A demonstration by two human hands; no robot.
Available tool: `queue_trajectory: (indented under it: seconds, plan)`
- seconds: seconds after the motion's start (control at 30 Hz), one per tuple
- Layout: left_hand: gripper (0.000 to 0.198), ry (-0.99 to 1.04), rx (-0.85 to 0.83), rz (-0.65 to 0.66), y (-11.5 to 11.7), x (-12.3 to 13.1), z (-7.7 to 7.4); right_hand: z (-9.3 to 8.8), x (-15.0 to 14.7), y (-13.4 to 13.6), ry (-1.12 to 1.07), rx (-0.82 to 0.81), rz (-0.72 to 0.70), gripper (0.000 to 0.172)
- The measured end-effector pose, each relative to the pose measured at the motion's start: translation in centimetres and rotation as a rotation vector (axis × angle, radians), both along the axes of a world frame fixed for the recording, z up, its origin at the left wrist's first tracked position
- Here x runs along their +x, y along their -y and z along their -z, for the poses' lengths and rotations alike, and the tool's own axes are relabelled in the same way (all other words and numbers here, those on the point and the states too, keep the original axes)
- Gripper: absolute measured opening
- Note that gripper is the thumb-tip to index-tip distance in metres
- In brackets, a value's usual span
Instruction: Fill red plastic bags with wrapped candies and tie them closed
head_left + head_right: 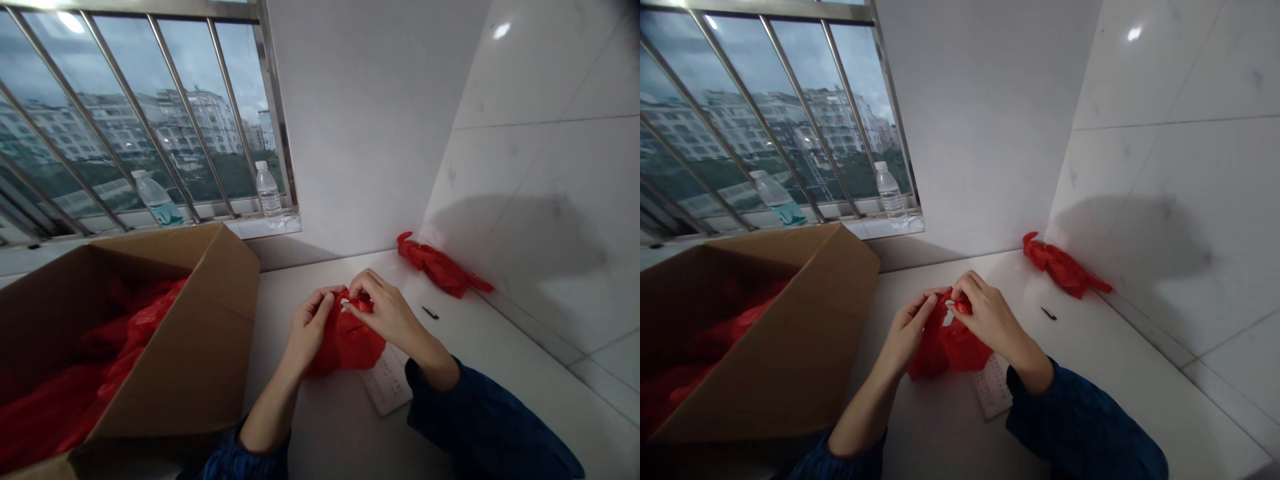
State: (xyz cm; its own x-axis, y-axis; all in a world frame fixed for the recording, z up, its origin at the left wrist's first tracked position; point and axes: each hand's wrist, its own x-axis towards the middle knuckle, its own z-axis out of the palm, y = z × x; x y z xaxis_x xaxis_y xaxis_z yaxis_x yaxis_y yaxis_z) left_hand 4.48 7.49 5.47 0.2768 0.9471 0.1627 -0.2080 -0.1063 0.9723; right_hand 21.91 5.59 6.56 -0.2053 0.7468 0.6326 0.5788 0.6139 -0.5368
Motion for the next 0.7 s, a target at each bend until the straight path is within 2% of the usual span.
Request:
queue_trajectory:
  seconds: [0.13,0.2,0.3,0.5,0.7]
  plan:
    - [0.026,0.279,-0.241,0.088,0.1,0.3,0.3,-0.3,0.3,0.3,0.02,0.002,-0.061,0.016]
    - [0.028,0.341,-0.282,0.082,0.0,0.4,0.4,-0.5,0.4,0.4,0.026,0.003,-0.09,0.014]
    - [0.037,0.378,-0.267,0.034,-0.1,0.3,0.3,-0.6,0.8,0.6,0.043,-0.009,-0.097,0.012]
    - [0.047,0.505,-0.283,-0.114,-0.5,0.3,0.1,-1.3,2.4,1.5,0.099,-0.089,0.002,0.009]
    - [0.039,0.596,-0.288,-0.286,-1.4,-0.6,0.3,-1.9,4.6,2.2,0.144,-0.268,-0.038,0.017]
